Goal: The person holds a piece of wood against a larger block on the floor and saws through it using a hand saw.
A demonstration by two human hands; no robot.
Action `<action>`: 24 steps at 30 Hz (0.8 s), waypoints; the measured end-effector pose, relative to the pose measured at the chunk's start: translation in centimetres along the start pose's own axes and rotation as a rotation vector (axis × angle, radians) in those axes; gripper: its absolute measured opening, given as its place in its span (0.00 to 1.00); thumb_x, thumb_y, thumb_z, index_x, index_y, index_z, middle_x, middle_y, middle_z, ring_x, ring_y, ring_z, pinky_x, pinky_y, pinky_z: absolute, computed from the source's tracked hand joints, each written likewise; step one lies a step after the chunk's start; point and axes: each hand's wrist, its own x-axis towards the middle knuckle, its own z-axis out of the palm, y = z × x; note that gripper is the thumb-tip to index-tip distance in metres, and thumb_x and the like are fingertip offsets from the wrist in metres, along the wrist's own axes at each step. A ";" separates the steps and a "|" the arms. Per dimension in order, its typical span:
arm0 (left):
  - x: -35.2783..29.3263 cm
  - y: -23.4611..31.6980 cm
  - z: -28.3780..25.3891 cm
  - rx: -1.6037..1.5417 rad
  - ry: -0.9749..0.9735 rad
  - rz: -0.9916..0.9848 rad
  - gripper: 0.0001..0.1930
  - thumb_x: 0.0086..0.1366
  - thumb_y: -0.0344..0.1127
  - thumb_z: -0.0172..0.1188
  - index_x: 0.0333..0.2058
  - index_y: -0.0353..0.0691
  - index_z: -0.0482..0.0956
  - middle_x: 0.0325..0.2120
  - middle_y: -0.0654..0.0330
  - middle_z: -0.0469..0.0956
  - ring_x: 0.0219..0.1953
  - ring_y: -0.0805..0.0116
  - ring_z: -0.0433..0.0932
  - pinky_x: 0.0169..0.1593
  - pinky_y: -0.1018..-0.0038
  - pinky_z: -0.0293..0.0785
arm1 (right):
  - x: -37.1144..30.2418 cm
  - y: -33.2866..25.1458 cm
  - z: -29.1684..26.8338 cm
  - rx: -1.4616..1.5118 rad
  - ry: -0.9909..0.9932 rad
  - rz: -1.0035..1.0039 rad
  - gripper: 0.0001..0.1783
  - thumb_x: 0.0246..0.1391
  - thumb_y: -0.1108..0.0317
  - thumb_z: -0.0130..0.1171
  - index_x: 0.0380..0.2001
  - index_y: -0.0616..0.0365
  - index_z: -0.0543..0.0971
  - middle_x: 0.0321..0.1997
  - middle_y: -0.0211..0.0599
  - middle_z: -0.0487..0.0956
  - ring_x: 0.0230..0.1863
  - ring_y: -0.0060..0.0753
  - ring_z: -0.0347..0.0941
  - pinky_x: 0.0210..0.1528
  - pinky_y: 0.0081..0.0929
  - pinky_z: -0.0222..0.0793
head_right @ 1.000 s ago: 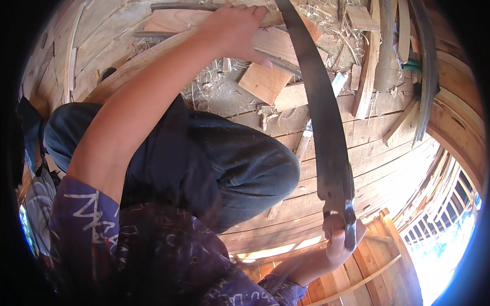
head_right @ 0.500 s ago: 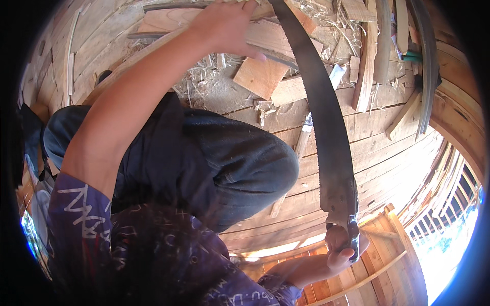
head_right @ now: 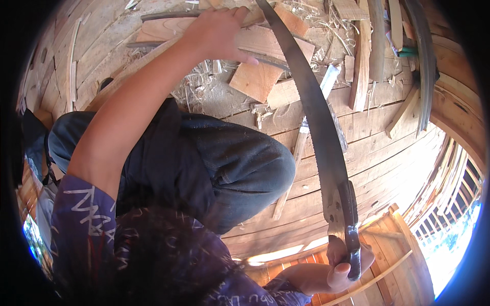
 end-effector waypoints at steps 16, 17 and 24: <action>-0.6 0.6 -3.8 -0.168 -0.090 0.024 0.48 0.40 0.61 0.69 0.53 0.32 0.65 0.46 0.46 0.73 0.51 0.53 0.72 0.54 0.59 0.67 | 1.9 0.3 -1.3 0.148 -0.118 -0.057 0.27 0.58 0.44 0.53 0.21 0.55 0.61 0.12 0.24 0.56 0.09 0.15 0.50 0.09 0.17 0.42; -0.5 0.9 -3.9 -0.173 -0.091 0.018 0.48 0.40 0.61 0.69 0.53 0.32 0.65 0.46 0.47 0.73 0.51 0.53 0.72 0.54 0.58 0.67 | 2.8 0.5 -0.6 0.177 -0.130 -0.049 0.26 0.59 0.45 0.53 0.21 0.55 0.61 0.13 0.24 0.56 0.09 0.15 0.50 0.09 0.17 0.42; -0.3 0.7 -3.5 -0.161 -0.146 0.037 0.48 0.40 0.62 0.70 0.54 0.35 0.66 0.45 0.47 0.74 0.49 0.53 0.74 0.53 0.60 0.68 | 7.0 1.4 3.7 0.023 0.007 0.028 0.28 0.60 0.47 0.54 0.17 0.54 0.59 0.11 0.23 0.54 0.10 0.16 0.48 0.11 0.18 0.41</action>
